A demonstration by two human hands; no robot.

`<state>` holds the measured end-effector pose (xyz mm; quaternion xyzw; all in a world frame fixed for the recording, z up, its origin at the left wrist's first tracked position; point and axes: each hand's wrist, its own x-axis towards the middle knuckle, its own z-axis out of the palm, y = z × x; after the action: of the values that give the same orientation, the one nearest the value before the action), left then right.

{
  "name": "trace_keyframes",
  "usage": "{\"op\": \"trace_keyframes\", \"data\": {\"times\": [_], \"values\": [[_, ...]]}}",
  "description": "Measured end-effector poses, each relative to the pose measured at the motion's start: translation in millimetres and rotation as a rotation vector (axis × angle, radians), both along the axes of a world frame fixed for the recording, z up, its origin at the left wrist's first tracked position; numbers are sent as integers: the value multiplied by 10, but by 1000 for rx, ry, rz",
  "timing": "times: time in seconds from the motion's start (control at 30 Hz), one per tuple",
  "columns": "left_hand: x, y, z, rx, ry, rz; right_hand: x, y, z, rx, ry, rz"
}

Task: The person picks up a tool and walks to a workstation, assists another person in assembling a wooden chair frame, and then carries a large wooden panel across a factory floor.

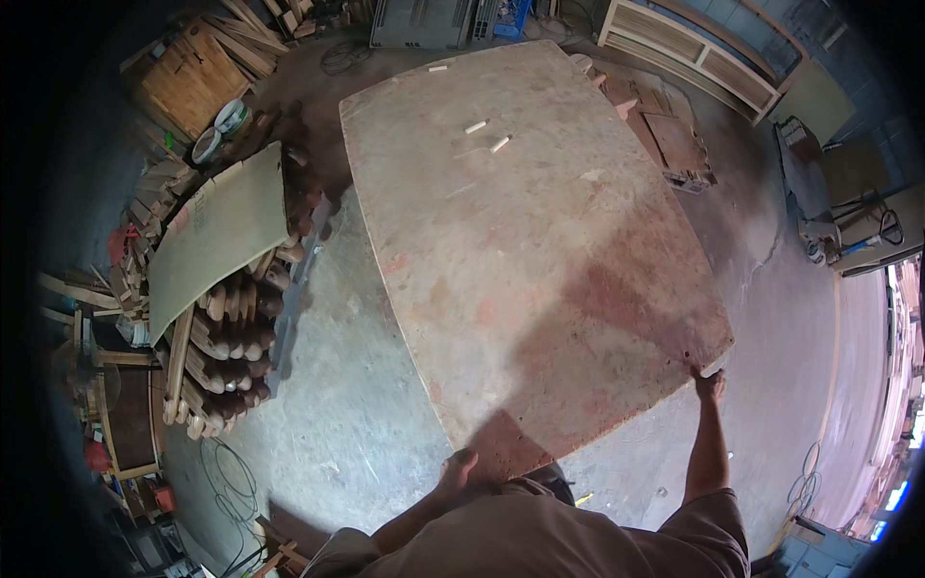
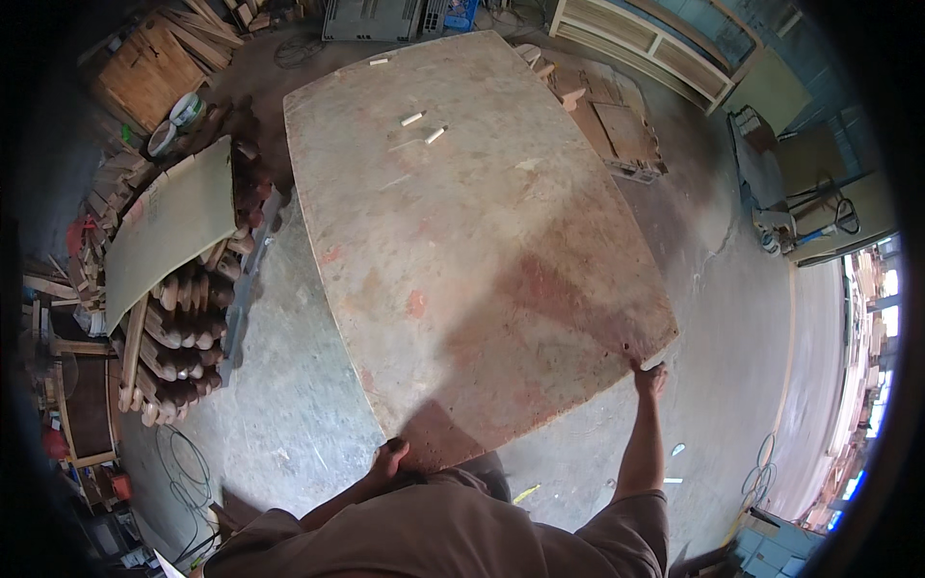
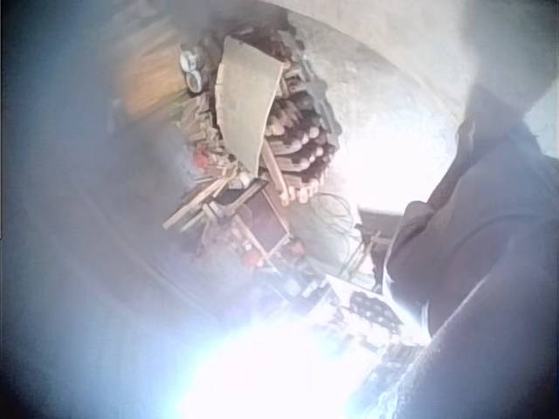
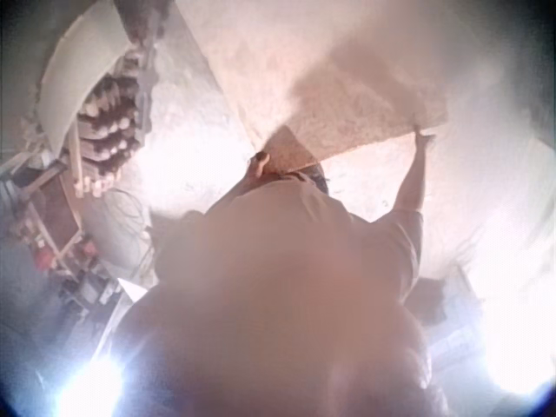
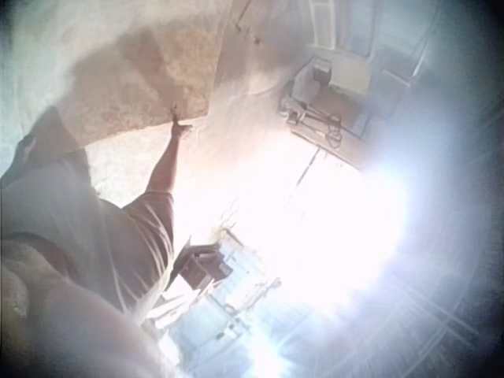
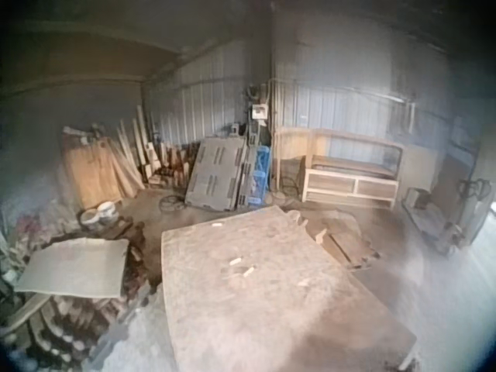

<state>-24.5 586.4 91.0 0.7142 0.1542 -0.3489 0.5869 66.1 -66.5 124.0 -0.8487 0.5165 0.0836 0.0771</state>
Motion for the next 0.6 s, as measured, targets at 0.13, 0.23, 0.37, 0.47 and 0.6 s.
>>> {"op": "trace_keyframes", "data": {"times": [0.13, 0.23, 0.37, 0.47, 0.6], "values": [[-473, -92, 166, -102, 101, 113, -512, -562, -112, -180, -12, 20], [-635, -138, 329, -5, 40, -4, -919, -981, -221, -133, 20, 252], [-1146, -50, 234, 36, 56, -226, -997, -1112, -236, -25, -192, 198], [-1688, 638, -552, 149, -825, -729, -1213, -1143, -342, -238, -71, 142], [-1429, 130, -154, 138, 182, -108, -2107, -1070, -487, -253, -130, -65]]}}
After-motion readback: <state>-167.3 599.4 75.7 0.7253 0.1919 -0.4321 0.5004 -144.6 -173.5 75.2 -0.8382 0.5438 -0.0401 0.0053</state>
